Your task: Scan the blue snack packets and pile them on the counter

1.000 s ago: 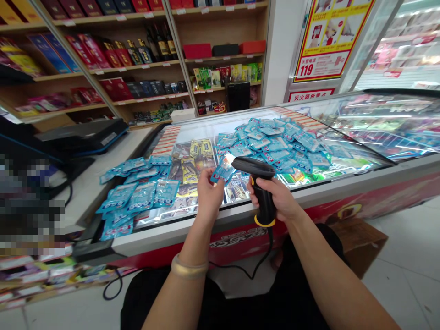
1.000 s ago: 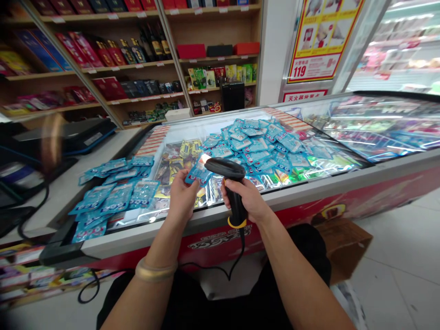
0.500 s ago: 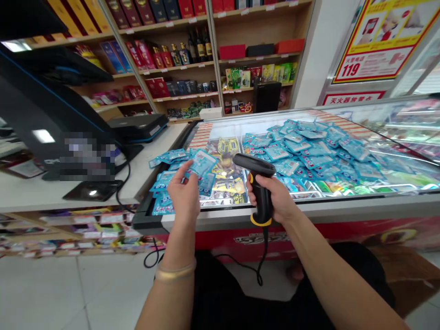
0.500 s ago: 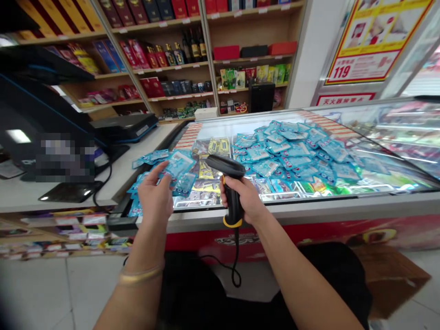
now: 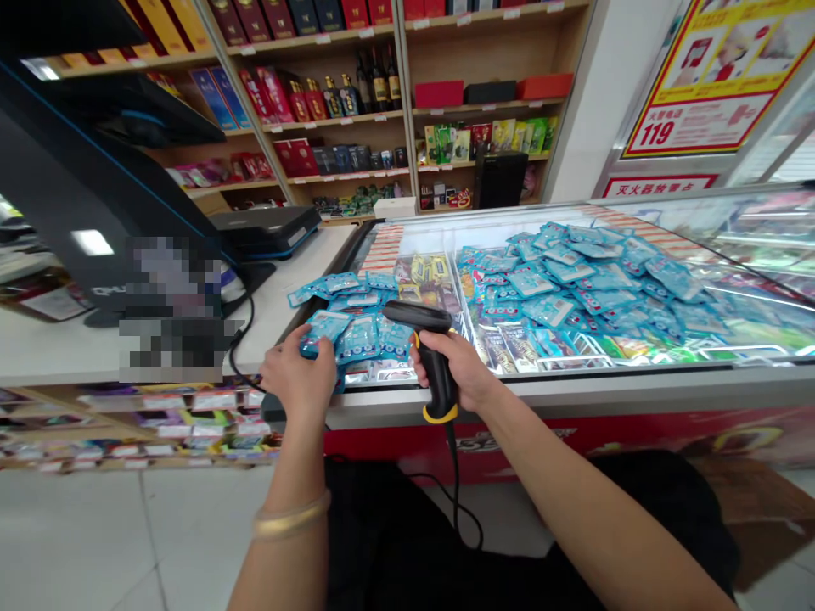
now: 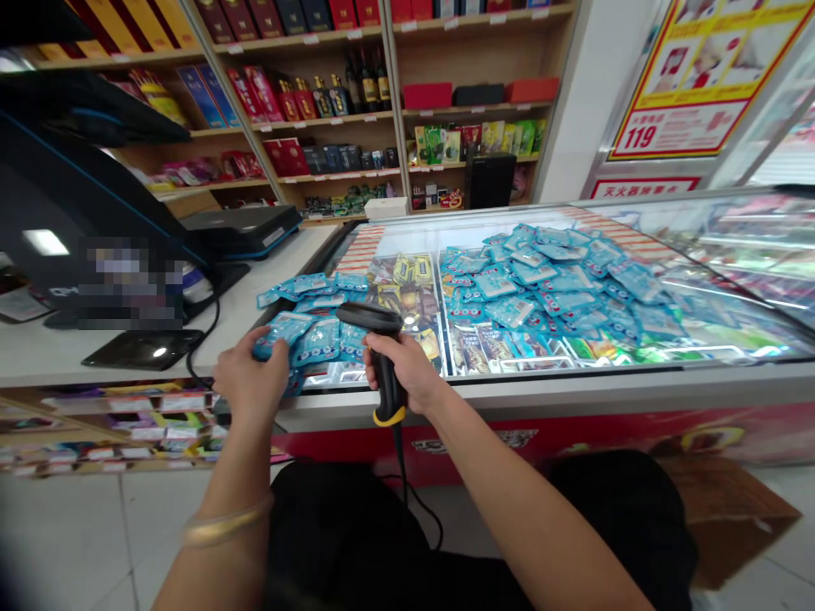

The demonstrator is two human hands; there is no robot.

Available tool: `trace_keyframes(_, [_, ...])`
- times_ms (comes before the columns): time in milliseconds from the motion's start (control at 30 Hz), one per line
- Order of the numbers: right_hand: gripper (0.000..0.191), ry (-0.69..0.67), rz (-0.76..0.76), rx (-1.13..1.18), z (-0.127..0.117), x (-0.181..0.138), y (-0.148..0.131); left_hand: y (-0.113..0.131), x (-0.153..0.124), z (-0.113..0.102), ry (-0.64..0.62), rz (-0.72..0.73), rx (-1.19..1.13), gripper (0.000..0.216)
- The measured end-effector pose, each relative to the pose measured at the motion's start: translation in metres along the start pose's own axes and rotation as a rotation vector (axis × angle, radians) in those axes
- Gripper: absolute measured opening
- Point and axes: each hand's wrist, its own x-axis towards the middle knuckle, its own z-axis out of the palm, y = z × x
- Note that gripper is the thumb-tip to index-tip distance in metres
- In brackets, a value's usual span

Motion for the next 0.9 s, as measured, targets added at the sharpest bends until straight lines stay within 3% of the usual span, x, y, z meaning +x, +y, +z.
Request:
trace_keyframes(233, [0.034, 0.036, -0.066, 0.039, -0.008, -0.010, -0.009, 0.001, -0.001, 0.000, 0.120, 0.049, -0.062, 0.041])
trace_keyframes(433, [0.031, 0.164, -0.189, 0.041, -0.056, -0.047, -0.049, 0.026, -0.014, 0.008, 0.189, 0.187, -0.167, 0.045])
trace_keyframes(533, [0.028, 0.263, -0.317, 0.011, -0.085, -0.071, -0.075, 0.062, -0.036, 0.025, 0.085, 0.386, -0.270, 0.042])
trace_keyframes(733, [0.027, 0.430, -0.389, 0.011, -0.136, -0.112, -0.111, 0.146, -0.082, 0.073, -0.319, 0.794, -0.429, 0.032])
trace_keyframes(800, [0.028, 0.449, -0.403, 0.034, -0.147, -0.119, -0.116, 0.167, -0.087, 0.090, -0.427, 0.863, -0.432, 0.033])
trace_keyframes(900, [0.028, 0.433, -0.384, 0.068, -0.154, -0.121, -0.118, 0.186, -0.087, 0.110, -0.502, 0.844, -0.388, 0.036])
